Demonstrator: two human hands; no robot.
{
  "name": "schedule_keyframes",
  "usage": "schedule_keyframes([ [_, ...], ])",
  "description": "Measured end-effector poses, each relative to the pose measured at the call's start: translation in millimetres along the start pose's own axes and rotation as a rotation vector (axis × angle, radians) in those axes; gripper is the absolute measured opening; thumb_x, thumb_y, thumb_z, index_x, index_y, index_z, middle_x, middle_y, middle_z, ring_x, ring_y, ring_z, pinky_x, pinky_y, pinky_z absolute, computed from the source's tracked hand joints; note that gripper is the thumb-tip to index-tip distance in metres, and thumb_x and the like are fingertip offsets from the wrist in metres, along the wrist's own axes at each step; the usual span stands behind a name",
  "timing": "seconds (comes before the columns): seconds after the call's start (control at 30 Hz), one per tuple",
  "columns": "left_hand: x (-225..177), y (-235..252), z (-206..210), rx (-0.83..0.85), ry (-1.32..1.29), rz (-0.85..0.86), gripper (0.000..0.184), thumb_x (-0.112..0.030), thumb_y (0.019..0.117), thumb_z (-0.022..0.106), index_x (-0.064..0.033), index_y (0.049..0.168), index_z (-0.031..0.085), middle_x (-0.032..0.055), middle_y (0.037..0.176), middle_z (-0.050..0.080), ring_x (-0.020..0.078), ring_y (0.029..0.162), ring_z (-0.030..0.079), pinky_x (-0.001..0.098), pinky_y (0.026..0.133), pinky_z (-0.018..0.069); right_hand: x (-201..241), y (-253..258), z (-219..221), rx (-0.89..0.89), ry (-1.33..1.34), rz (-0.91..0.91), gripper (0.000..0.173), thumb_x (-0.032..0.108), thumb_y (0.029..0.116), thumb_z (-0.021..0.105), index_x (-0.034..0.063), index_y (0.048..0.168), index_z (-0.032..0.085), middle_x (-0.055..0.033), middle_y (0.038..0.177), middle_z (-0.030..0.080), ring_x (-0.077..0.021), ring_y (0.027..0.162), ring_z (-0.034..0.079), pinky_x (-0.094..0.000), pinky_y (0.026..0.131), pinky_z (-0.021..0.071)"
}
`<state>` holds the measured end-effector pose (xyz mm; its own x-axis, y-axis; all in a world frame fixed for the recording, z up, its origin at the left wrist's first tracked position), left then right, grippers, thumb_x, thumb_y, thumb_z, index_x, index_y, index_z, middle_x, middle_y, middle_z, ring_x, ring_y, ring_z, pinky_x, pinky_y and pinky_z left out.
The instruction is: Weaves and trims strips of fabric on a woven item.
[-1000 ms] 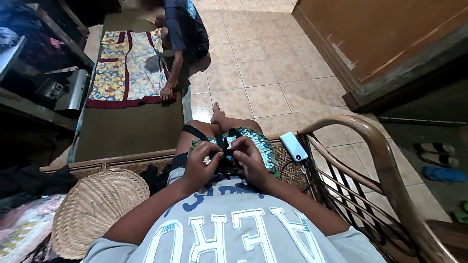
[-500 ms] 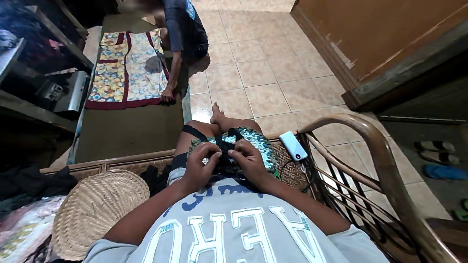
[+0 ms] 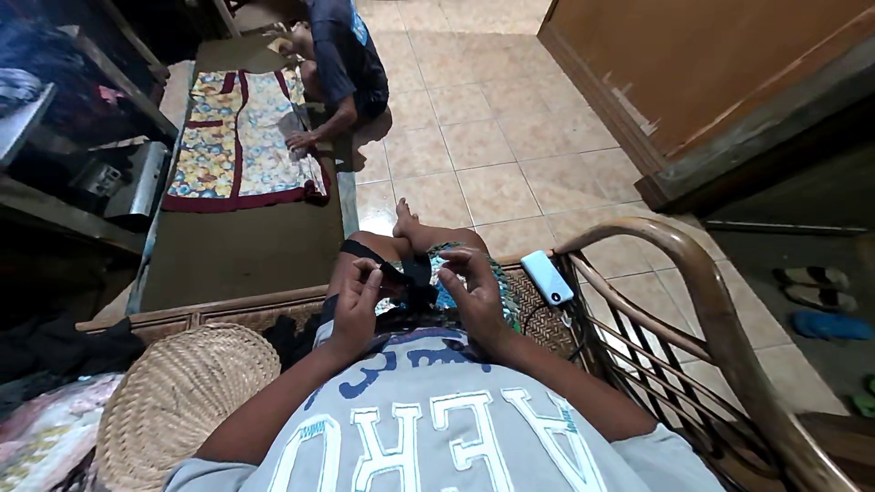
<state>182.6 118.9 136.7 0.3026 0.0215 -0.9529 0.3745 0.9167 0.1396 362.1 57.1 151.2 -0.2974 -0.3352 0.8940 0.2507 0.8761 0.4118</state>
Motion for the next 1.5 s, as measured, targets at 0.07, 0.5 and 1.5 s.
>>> schedule_keyframes([
  [0.07, -1, -1, 2, 0.023, 0.056, 0.031, 0.014, -0.006, 0.1062, 0.04, -0.0143, 0.112, 0.049, -0.0062, 0.096, 0.067, 0.0079, 0.085, 0.069, 0.0306, 0.082, 0.0608, 14, 7, 3, 0.056, -0.08, -0.129, 0.027, 0.022, 0.0964, 0.067, 0.0008, 0.113, 0.07, -0.0114, 0.117, 0.066, -0.0179, 0.116, 0.06, -0.0365, 0.1, 0.0511],
  [0.5, -8, -5, 8, 0.141, 0.182, 0.223, 0.011, -0.006, 0.1023, 0.053, -0.0142, 0.106, 0.058, -0.0087, 0.099, 0.064, 0.0025, 0.085, 0.065, 0.0256, 0.079, 0.0595, 23, 18, 29, 0.193, -0.13, -0.202, 0.017, 0.008, 0.085, 0.076, 0.0027, 0.1, 0.074, -0.0059, 0.096, 0.073, -0.0127, 0.093, 0.067, -0.0306, 0.088, 0.0533],
  [1.5, 2, -2, 7, 0.166, 0.06, -0.059, 0.014, -0.007, 0.1045, 0.046, -0.0135, 0.108, 0.058, -0.0075, 0.094, 0.066, 0.0023, 0.077, 0.064, 0.0224, 0.073, 0.0567, 5, 11, 30, 0.253, 0.303, 0.2, 0.013, -0.001, 0.0922, 0.069, 0.0041, 0.102, 0.063, 0.0009, 0.09, 0.067, -0.0034, 0.08, 0.065, -0.022, 0.076, 0.0573],
])
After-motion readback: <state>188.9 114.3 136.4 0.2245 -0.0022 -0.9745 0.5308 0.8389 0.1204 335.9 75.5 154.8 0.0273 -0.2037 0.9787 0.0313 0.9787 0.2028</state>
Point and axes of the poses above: each hand's wrist, its own y-axis towards the middle knuckle, its own z-axis out of the palm, x = y × z, the point moved 7 cm from there along y, towards the middle knuckle
